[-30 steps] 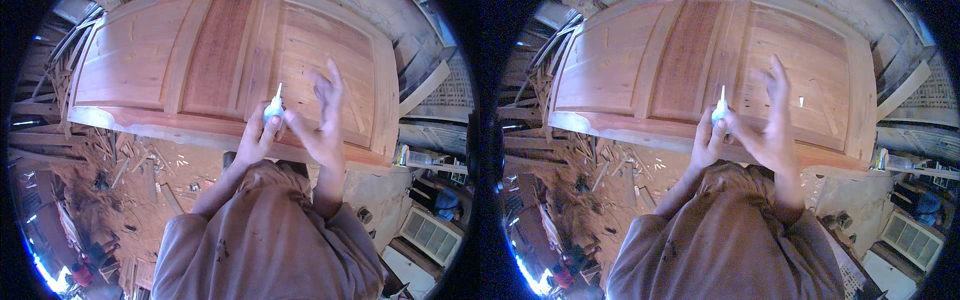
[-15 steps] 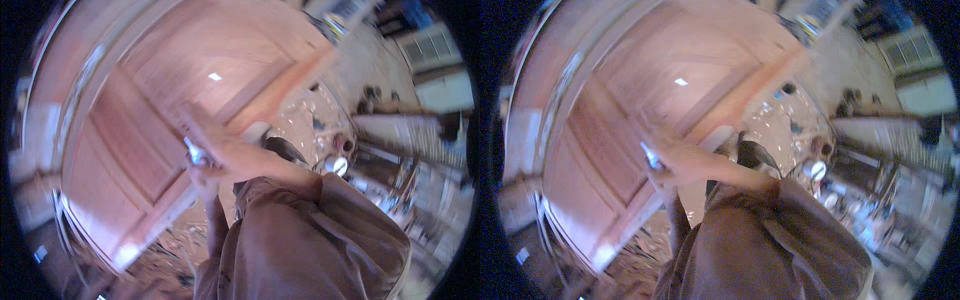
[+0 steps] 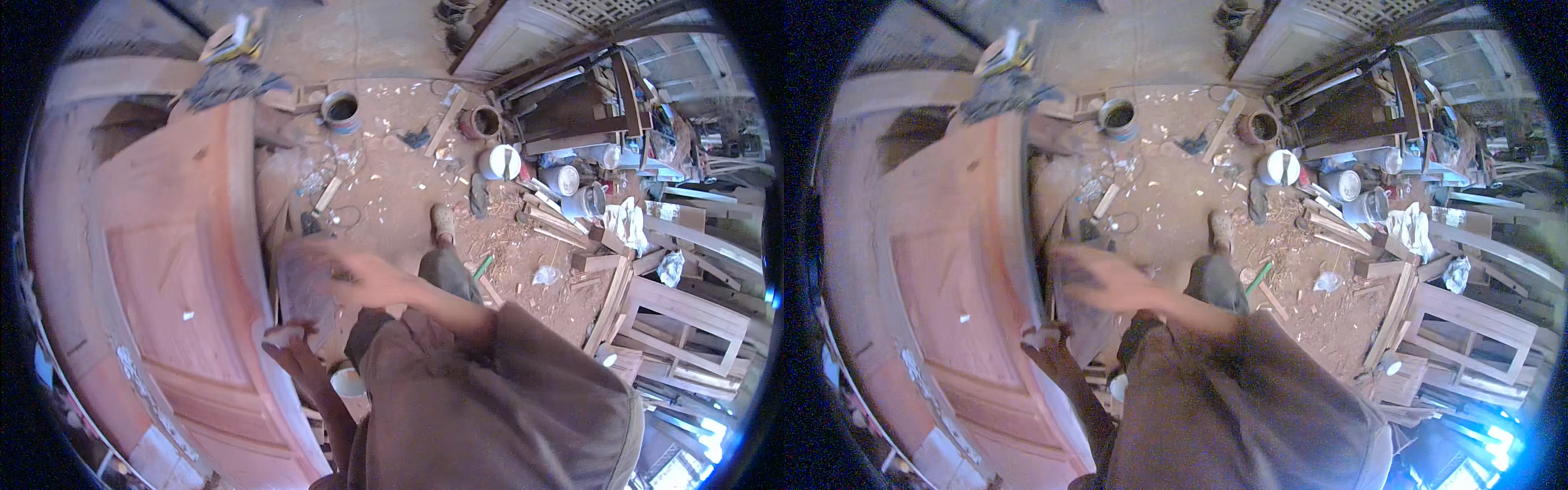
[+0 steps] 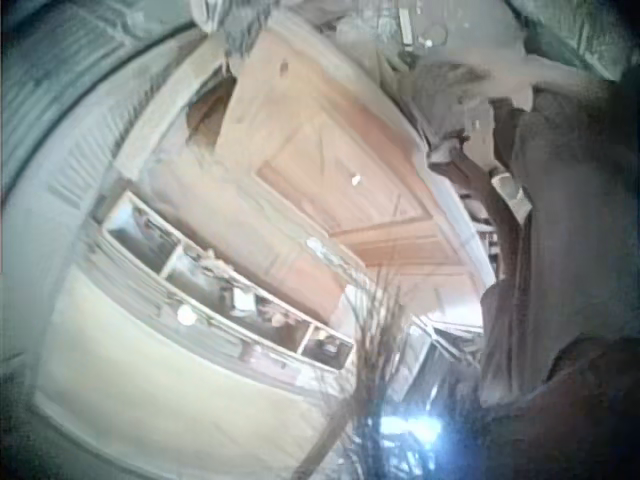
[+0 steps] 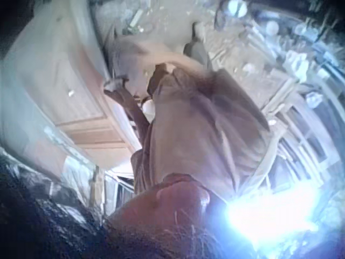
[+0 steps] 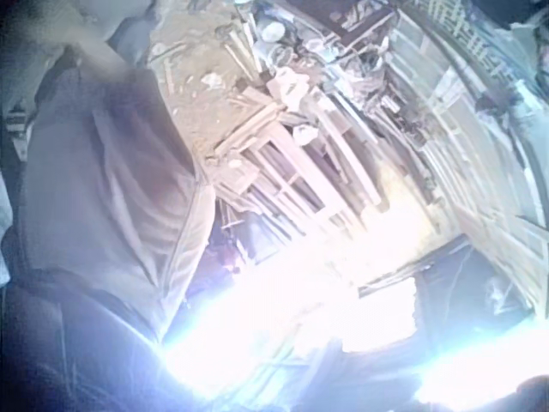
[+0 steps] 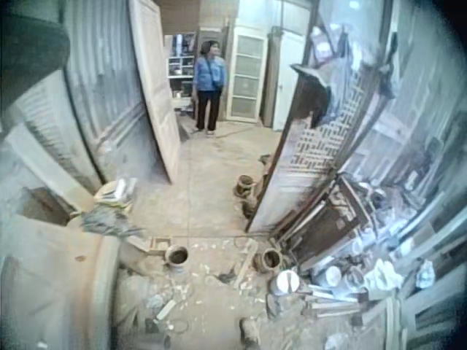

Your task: The person applies adhesive from a bottle onto the surface of a wooden door and then spreads it using a putty knife.

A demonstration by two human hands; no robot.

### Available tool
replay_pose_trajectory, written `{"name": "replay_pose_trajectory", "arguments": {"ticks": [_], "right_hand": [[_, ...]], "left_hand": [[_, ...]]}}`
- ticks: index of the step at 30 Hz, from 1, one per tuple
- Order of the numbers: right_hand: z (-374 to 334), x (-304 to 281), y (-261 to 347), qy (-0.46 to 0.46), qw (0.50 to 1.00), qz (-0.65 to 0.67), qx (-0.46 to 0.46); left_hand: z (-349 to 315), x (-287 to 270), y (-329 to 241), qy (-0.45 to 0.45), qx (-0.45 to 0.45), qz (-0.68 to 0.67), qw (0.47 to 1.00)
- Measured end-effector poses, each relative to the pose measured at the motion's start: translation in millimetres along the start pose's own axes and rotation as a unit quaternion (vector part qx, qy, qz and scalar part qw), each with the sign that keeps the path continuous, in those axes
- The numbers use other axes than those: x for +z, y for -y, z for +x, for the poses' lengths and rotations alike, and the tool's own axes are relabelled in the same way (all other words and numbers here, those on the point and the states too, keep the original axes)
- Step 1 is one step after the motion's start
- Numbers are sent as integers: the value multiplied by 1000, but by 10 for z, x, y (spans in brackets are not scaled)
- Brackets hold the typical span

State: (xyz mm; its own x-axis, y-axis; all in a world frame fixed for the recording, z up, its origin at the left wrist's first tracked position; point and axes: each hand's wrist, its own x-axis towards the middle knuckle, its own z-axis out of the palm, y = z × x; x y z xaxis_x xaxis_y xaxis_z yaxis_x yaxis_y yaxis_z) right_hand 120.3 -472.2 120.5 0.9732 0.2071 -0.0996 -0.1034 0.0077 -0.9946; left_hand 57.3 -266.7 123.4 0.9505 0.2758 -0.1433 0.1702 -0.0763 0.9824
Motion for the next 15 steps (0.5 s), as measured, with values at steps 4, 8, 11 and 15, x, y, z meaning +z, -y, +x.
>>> {"name": "replay_pose_trajectory", "arguments": {"ticks": [4, 8, 11, 15], "right_hand": [[-808, -1837, -2001, -249, 947, -40, 200], [-2212, -3445, -5040, -451, 777, -198, 392], [-2556, -4333, -6338, -340, 704, -364, 506], [-3055, -5604, -7663, -386, 647, -503, 423]], "left_hand": [[-175, 430, 1110, -7, -122, 311, 943], [-647, 802, 2869, 29, -183, 403, 896], [-1254, 887, 3892, 6, -165, 520, 838], [-1670, 909, 4763, 60, -149, 623, 766]]}}
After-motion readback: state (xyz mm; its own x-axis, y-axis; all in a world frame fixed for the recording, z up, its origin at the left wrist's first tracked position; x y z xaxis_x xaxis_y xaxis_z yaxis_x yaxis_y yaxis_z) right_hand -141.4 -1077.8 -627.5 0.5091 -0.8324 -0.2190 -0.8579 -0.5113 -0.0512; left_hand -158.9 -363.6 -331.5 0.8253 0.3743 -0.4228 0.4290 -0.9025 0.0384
